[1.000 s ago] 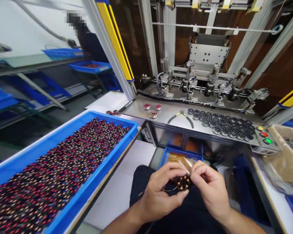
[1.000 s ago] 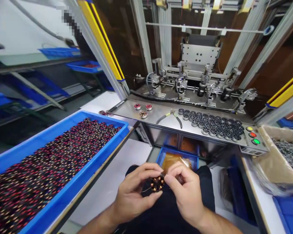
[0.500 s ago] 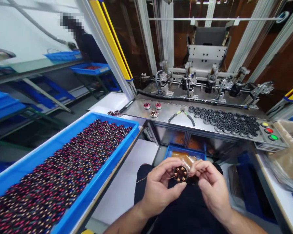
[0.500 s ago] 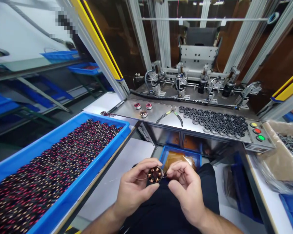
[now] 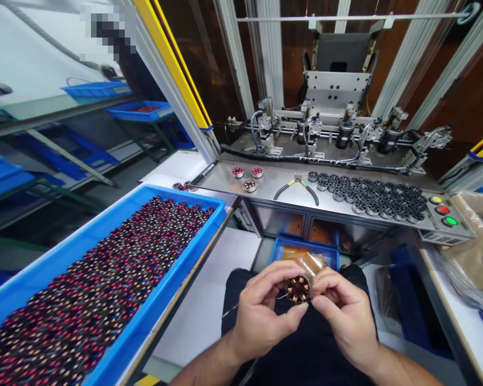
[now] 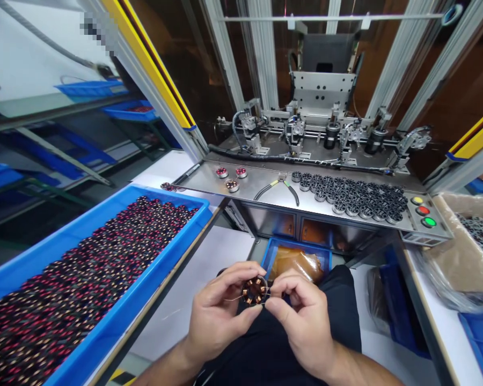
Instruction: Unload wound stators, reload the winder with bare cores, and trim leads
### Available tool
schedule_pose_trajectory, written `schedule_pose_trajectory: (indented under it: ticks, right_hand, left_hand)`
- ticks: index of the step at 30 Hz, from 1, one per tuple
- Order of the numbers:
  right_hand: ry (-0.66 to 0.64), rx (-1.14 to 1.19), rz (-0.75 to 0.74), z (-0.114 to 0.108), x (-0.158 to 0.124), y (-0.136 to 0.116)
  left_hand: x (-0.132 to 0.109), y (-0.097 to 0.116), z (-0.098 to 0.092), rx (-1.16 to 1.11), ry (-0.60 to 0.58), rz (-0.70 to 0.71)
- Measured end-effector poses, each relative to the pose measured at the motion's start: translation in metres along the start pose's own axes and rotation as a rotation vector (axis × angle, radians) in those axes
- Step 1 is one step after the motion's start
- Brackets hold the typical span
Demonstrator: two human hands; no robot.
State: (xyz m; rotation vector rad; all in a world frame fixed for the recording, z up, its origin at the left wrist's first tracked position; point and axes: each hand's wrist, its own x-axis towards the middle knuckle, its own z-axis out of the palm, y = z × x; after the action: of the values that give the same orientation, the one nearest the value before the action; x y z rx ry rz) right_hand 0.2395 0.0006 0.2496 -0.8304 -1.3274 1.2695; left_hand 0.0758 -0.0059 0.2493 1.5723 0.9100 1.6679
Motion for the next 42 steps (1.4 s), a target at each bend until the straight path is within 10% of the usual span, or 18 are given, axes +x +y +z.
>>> schedule_pose_trajectory:
  ticks: [9,23,36,42]
  right_hand:
    - [0.048,-0.076,-0.102,0.001,-0.001,-0.008]
    - [-0.174,-0.274,-0.484,-0.013,0.005,-0.011]
    - [0.077,-0.215,-0.569,0.008,0.0,-0.016]
    - [-0.001,-0.185,-0.566,0.0,0.004,-0.009]
  left_hand:
    - [-0.004,0.001,0.0,-0.005,0.0,-0.014]
    - [0.0,0.008,-0.002,-0.432,-0.152,-0.404]
    - [-0.004,0.007,0.011,0.008,0.042,0.089]
    - [0.0,0.011,0.01,-0.164,0.056,-0.071]
